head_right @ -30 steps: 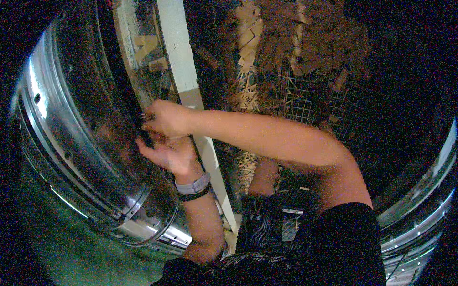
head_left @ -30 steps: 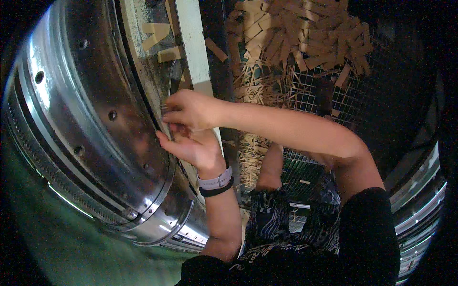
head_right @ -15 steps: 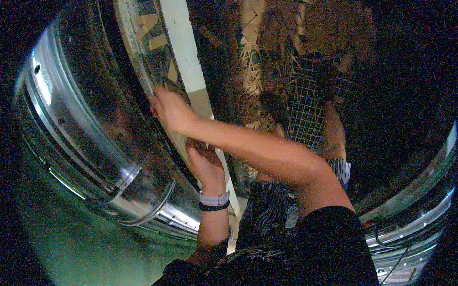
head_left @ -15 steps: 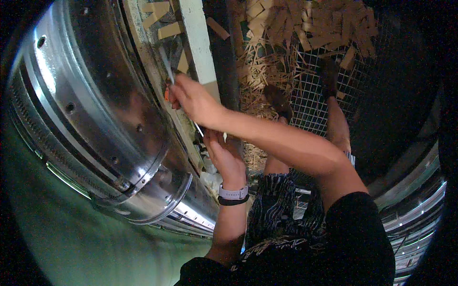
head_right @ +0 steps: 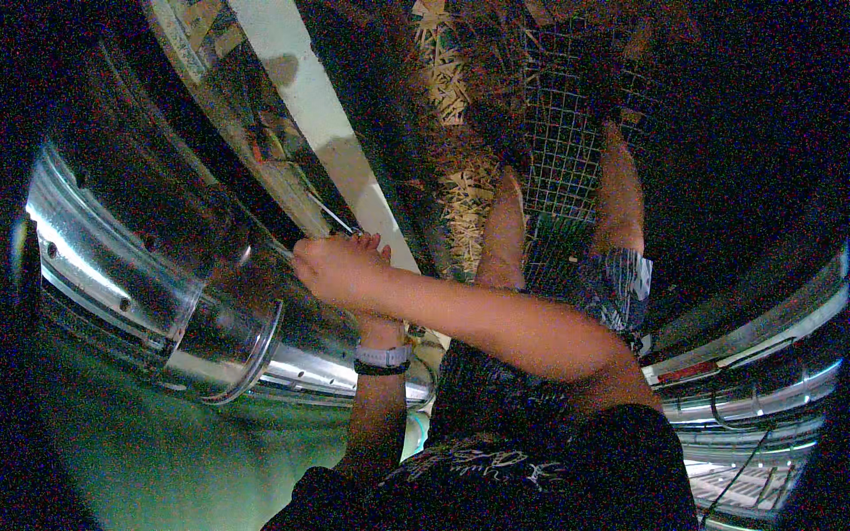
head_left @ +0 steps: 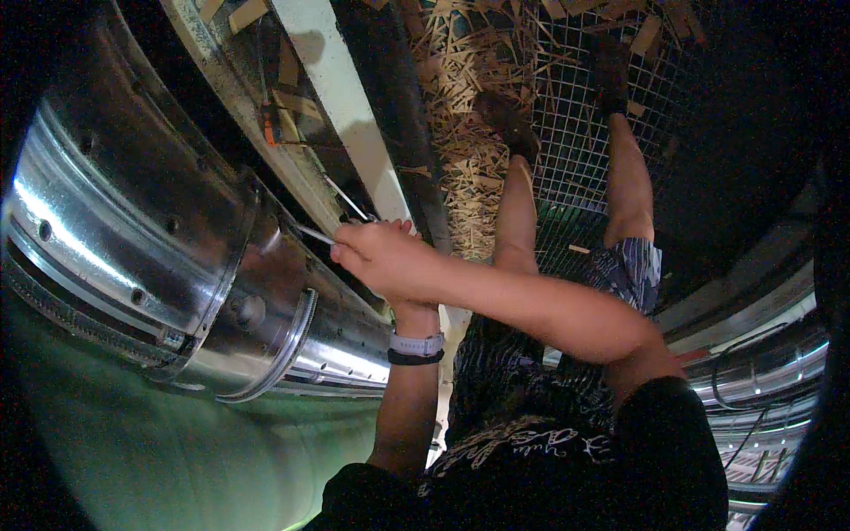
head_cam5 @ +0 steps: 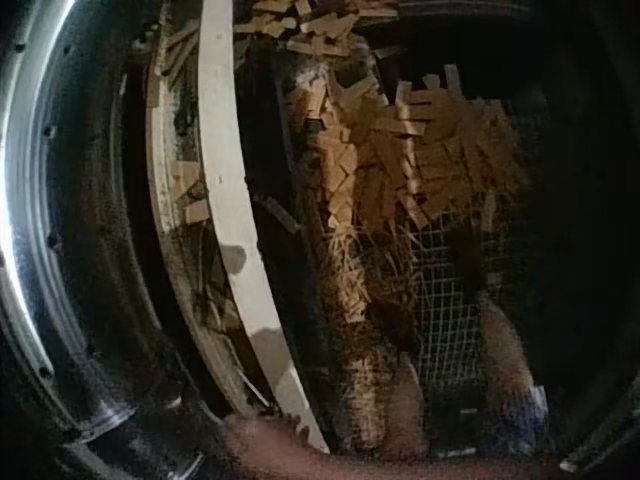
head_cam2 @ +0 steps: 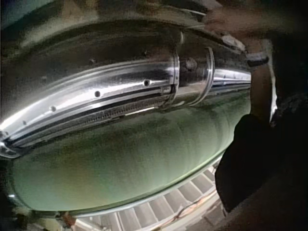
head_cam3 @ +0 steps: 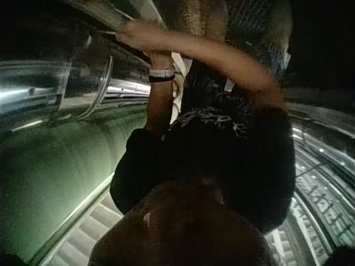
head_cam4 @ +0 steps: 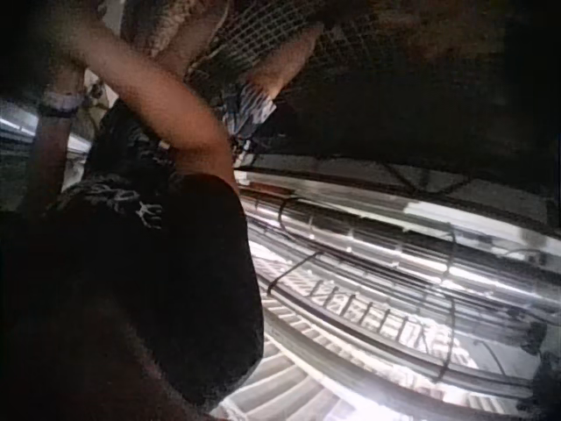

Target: The person sits on the floor of a workshop and uses a wrench to tighten bolts on a large cylindrical metal machine. They also use a hammer to tap a component into place and handle a piece of cardboard at the beginning.

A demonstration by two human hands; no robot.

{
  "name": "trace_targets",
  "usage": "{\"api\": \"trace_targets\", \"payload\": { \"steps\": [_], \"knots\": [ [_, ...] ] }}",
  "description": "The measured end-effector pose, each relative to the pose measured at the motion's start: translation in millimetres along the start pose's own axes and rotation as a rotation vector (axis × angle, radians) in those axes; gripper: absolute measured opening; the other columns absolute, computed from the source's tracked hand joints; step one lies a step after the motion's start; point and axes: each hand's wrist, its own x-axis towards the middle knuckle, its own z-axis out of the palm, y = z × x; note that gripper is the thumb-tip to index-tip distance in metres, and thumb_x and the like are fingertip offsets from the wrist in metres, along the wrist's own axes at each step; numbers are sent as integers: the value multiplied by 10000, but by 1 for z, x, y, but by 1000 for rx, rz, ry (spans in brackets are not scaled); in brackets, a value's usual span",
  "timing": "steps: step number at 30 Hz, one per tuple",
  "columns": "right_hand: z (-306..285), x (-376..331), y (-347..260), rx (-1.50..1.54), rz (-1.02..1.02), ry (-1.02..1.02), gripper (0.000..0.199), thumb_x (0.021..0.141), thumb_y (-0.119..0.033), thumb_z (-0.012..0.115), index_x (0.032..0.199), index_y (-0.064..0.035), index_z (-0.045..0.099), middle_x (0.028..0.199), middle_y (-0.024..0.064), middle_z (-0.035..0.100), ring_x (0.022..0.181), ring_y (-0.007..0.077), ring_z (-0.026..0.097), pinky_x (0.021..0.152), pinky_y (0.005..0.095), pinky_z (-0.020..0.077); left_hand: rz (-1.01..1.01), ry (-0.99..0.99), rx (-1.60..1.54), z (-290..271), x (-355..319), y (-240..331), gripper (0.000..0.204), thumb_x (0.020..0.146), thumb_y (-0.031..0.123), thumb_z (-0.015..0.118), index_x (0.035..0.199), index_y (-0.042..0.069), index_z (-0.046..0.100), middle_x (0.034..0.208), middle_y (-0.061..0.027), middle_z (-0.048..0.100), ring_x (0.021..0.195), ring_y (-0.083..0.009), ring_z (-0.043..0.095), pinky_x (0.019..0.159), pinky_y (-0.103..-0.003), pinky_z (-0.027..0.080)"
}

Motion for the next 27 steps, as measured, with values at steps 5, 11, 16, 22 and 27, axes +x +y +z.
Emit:
{"api": "trace_targets", "payload": {
  "steps": [5, 11, 16, 22, 27],
  "knots": [
    [6, 9, -10, 178, 44, -42, 283, 900, -265, 476, 841, -14, 593, 759, 213, 594, 746, 398, 583, 732, 442, 441, 65, -69, 162, -51, 10, -21, 434, 942, 341, 429, 1273, 63, 400, 1217, -128, 492, 1126, -290, 463, 932, -469, 400],
    [-8, 16, -25, 549, 172, -147, 247, 885, -215, 463, 824, -23, 606, 668, 182, 609, 620, 381, 574, 642, 426, 462, 136, -78, 170, -46, 6, -25, 520, 935, 434, 402, 1285, 50, 409, 1200, -129, 522, 1126, -292, 494, 897, -437, 418],
    [3, 19, -37, 261, 205, -185, 191, 856, -175, 461, 880, -27, 579, 599, 153, 599, 483, 294, 565, 512, 446, 482, 143, -115, 234, -41, 0, -16, 473, 940, 406, 398, 1257, 57, 431, 1180, -119, 532, 1088, -272, 516, 911, -411, 414],
    [-43, 24, -61, -711, -309, -449, 221, 817, -172, 522, 982, -30, 562, 683, 143, 586, 604, 291, 591, 570, 429, 506, -13, -93, 89, 2, -24, 21, 382, 944, 336, 421, 1196, 53, 478, 1163, -93, 540, 1047, -206, 536, 903, -355, 437],
    [-10, 35, -71, -1179, -180, -425, 282, 844, -189, 511, 1066, -22, 555, 907, 175, 580, 841, 309, 562, 716, 403, 482, 41, -123, 133, 22, -17, 61, 349, 948, 335, 440, 1147, 56, 506, 1097, -77, 559, 1007, -183, 544, 879, -340, 450]
  ]
}}
